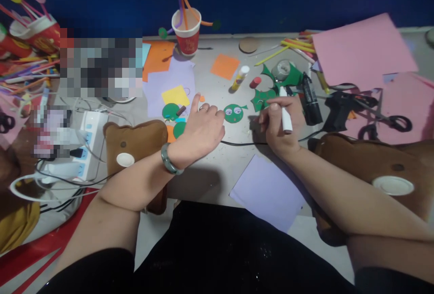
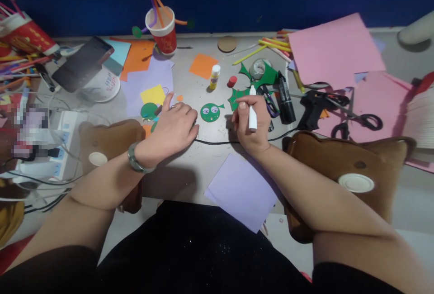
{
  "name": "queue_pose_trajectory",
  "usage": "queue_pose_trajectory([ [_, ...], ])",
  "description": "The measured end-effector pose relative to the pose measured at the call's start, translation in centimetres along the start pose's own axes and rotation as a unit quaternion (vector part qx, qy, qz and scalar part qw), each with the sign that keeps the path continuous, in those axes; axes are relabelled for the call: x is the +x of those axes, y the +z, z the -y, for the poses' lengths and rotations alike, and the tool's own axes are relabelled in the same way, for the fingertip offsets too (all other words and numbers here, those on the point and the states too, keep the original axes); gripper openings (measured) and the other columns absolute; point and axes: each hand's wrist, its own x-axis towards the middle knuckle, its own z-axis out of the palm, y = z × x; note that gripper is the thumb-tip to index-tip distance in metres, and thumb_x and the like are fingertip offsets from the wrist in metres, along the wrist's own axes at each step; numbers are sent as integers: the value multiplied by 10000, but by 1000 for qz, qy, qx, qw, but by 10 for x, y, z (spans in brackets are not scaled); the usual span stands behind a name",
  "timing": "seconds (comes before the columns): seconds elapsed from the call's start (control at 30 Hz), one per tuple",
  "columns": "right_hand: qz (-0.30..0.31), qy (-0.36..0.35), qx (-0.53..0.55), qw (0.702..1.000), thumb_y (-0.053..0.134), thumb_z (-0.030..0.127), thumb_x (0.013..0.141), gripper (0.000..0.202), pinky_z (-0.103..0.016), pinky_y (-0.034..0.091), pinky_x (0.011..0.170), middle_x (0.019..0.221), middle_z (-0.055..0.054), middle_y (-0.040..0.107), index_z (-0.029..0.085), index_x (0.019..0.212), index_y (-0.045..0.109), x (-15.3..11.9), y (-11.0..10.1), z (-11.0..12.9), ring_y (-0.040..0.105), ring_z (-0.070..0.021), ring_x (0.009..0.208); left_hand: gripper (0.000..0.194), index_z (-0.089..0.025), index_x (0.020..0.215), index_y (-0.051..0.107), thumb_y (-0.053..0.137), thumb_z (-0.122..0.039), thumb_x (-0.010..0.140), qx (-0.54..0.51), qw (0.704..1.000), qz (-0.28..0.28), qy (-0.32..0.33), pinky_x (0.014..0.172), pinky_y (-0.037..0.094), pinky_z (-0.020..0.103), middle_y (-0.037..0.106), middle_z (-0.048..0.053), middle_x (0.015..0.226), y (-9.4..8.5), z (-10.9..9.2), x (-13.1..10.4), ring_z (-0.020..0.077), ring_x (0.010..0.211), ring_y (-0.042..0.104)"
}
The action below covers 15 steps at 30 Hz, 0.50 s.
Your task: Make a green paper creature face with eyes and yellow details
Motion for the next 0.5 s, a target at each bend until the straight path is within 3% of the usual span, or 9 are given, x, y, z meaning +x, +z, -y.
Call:
queue_pose_trajectory([
  [0.33,21,-28,-43,998,557,609,1040,323,-346,455,502,558,74,486,296,1007,629,2,-2,-5,533,-165,468,263,-150,1026,775,531,-241,987,-10,1000,-7,-19,1294,255,729,767,121,985,2,7,1,318,1054,702],
  [0.5,24,-24,-56,998,567,566,1046,293,-335,443,511,573,73,510,284,1022,643,1,-3,-12,541,-158,480,300,-120,1084,772,509,-242,1008,-4,999,24,-21,1318,223,700,762,146,1029,-3,7,1,320,1104,695],
])
